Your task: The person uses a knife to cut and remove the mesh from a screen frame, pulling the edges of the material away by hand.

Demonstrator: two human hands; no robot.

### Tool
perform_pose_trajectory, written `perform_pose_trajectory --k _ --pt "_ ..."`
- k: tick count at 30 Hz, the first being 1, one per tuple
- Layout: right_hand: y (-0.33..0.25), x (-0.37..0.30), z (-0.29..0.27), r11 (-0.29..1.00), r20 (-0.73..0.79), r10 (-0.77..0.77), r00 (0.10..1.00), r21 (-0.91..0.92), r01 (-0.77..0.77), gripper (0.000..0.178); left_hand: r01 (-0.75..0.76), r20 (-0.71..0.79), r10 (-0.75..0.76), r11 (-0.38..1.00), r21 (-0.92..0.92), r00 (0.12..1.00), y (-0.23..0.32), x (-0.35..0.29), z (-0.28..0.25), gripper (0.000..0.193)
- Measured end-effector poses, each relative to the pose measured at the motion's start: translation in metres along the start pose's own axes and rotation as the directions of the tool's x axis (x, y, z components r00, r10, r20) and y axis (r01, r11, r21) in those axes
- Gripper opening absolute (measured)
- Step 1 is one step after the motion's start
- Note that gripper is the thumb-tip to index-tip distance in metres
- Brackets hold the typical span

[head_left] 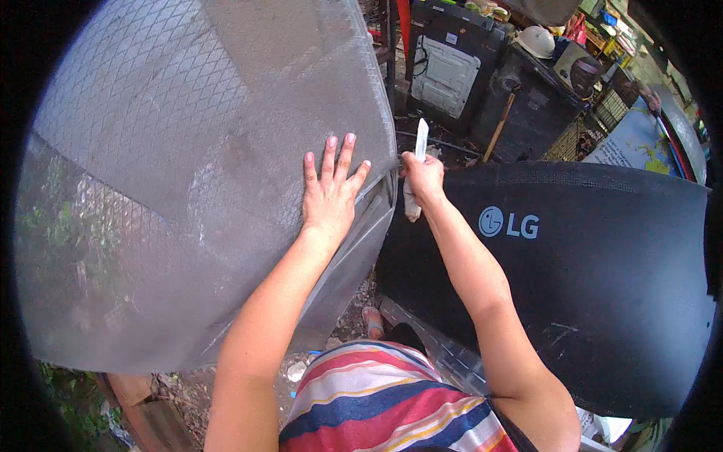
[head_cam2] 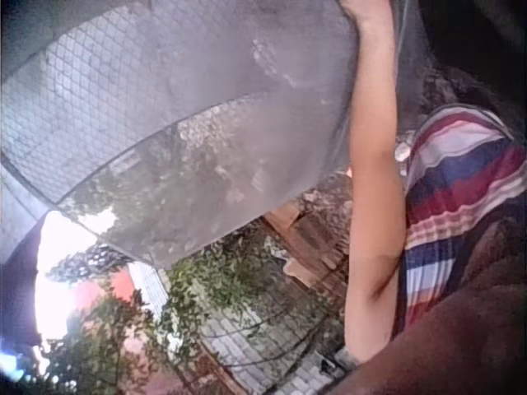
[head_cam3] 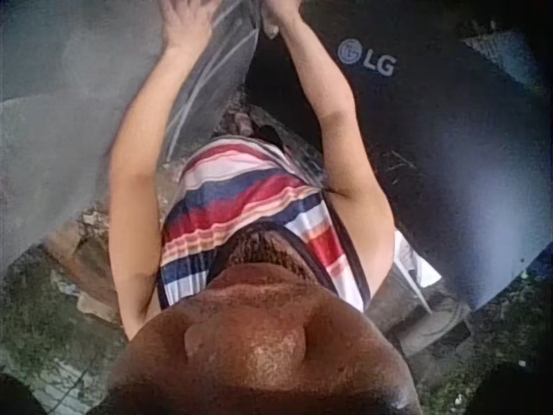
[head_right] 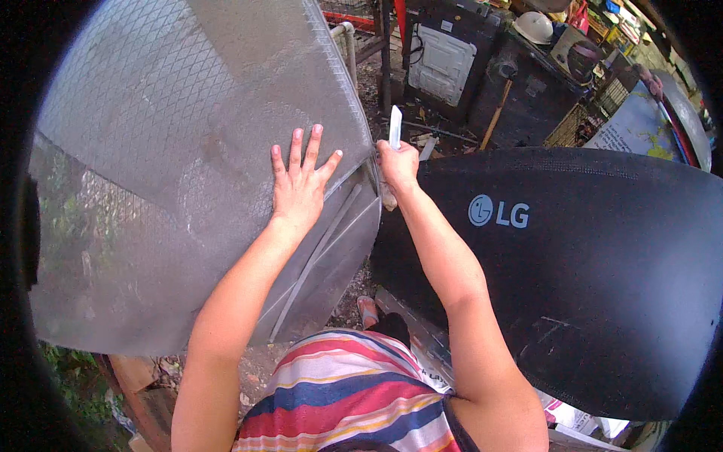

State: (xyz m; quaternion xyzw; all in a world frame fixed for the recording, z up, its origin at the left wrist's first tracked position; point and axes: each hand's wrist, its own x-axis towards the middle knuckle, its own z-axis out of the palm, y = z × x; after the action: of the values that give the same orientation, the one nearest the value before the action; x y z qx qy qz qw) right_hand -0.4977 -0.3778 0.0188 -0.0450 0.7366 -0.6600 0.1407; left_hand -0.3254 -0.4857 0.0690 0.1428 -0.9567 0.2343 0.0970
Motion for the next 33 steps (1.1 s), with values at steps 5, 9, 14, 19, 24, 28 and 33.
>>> perform_pose_trajectory --k 5,9,14,19,24,28,33 --pt "-0.03 -0.017 -0.021 0.989 0.025 -0.075 0.997 0.127 0.071 0.018 -0.011 -0.028 0.011 1.0 0.003 1.0 -0.004 -0.004 0.003 0.064" --pt "-0.059 -0.034 -0.05 0.919 -0.046 -0.126 0.991 0.37 0.134 0.016 -0.014 0.018 0.014 0.999 -0.029 1.0 -0.003 -0.001 0.001 0.065" --pt "-0.143 -0.058 -0.093 0.859 -0.038 -0.297 0.954 0.425 0.284 0.018 -0.033 -0.081 0.036 0.999 0.038 0.996 -0.004 -0.002 0.01 0.064" --pt "-0.252 -0.067 -0.138 0.715 -0.139 -0.466 0.874 0.523 0.464 0.015 -0.057 -0.052 0.061 0.996 0.072 0.997 -0.002 -0.005 0.012 0.064" --pt "-0.286 -0.049 -0.14 0.733 -0.087 -0.542 0.836 0.438 0.521 0.02 -0.069 -0.103 0.081 0.991 0.115 0.991 0.0 -0.005 0.011 0.064" --pt "-0.242 -0.054 -0.103 0.774 -0.016 -0.472 0.881 0.472 0.423 0.019 -0.05 -0.09 0.045 0.998 -0.046 0.995 -0.006 -0.004 -0.002 0.067" --pt "-0.196 -0.046 -0.083 0.797 -0.028 -0.407 0.913 0.478 0.37 0.02 -0.033 -0.152 0.0 0.976 -0.214 0.988 -0.007 -0.005 -0.023 0.08"
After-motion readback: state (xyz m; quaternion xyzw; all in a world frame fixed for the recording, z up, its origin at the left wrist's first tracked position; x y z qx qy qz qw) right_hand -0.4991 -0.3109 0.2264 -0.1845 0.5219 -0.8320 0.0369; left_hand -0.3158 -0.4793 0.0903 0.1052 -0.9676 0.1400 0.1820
